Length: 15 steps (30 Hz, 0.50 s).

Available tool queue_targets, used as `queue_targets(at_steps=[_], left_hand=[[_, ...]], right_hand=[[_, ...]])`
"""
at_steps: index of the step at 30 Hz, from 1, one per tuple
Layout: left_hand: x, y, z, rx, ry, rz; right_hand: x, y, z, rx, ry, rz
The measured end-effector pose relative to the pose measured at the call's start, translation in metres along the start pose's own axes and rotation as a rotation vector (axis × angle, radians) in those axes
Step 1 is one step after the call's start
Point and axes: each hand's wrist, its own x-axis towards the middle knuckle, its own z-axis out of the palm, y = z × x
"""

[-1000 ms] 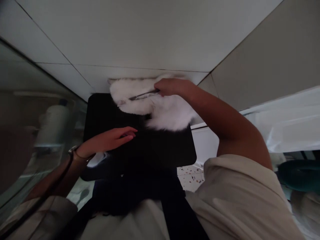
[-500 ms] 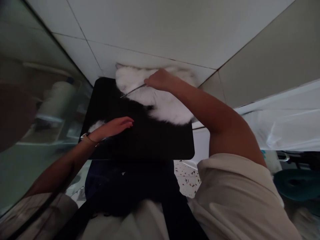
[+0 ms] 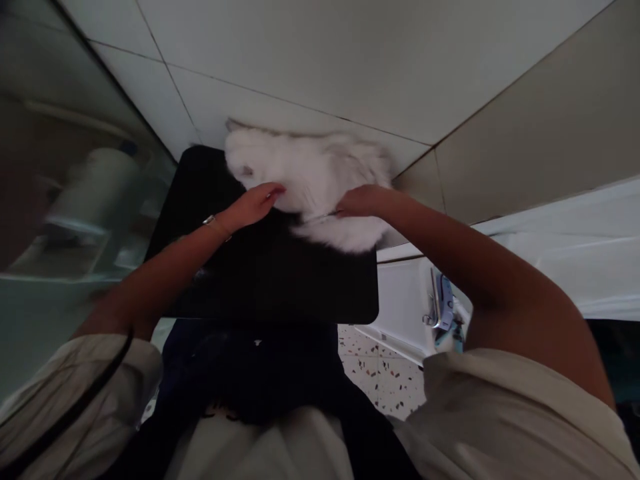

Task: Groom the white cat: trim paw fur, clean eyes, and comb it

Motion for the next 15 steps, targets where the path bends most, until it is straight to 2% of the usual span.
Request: queue_targets(at_steps=[1, 2, 5, 6, 9, 12, 15], left_hand=[[0.007, 0.0, 0.009, 0.006, -0.004, 0.023], [0.013, 0.0, 0.017, 0.021, 0.013, 0.039], [0.026, 0.004, 0.039, 0.106, 0.087, 0.081], [0.029, 0.006, 0.046, 0.136, 0.076, 0.096], [0.03, 0.017, 0.069, 0.18, -0.119, 0.177], [0.019, 0.03, 0.089, 0.133, -0.314, 0.267], [0.002, 0.042, 0.092, 0.027, -0.316, 0.278]], right_hand=[[-0.012, 0.004, 0.007, -0.078, -0.087, -0.026], [-0.024, 0.007, 0.012, -0.122, -0.1, -0.025], [-0.046, 0.016, 0.017, -0.165, -0.048, -0.001], [-0.048, 0.019, 0.015, -0.165, -0.003, 0.021], [-0.036, 0.026, 0.0, -0.139, 0.176, 0.136], [-0.013, 0.032, -0.014, -0.136, 0.291, 0.214], [0.001, 0.038, -0.009, -0.128, 0.26, 0.218]])
